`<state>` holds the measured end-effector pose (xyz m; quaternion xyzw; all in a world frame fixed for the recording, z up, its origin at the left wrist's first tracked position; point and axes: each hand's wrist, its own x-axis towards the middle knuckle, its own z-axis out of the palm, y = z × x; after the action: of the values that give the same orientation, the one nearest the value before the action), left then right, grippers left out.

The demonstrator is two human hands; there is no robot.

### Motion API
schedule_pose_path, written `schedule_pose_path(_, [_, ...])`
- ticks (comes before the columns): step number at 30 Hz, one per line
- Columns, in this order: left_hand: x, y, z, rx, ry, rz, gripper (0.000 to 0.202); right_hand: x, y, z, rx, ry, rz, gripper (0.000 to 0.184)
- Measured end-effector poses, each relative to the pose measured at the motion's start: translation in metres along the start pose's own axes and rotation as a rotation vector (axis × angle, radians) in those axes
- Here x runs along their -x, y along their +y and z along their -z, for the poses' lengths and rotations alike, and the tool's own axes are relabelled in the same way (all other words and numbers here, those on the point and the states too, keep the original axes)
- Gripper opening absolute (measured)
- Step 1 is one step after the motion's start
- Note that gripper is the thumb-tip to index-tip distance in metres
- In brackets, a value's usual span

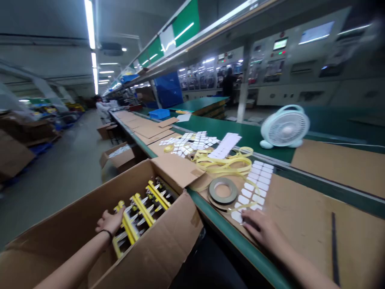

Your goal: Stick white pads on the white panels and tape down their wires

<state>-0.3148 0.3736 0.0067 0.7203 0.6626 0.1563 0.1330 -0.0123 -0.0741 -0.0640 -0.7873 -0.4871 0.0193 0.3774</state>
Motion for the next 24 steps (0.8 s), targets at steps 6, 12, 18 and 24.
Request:
schedule_pose_path(6, [0.076, 0.135, 0.016, 0.248, -0.085, -0.731, 0.048, 0.006, -0.003, 0.024, -0.292, 0.084, -0.269, 0.023])
schedule_pose_path(12, [0.238, 0.225, -0.037, 0.466, -1.466, -0.608, 0.064, 0.039, 0.030, 0.076, -1.086, 0.196, -0.517, 0.045])
schedule_pose_path(18, [0.340, 0.304, -0.120, 0.454, -2.041, -0.437, 0.055, 0.095, 0.030, 0.136, -1.287, -0.159, -0.514, 0.060])
schedule_pose_path(24, [0.402, 0.382, -0.174, 0.382, -1.895, -0.658, 0.041, 0.102, 0.065, 0.154, -0.744, 0.329, -0.642, 0.040])
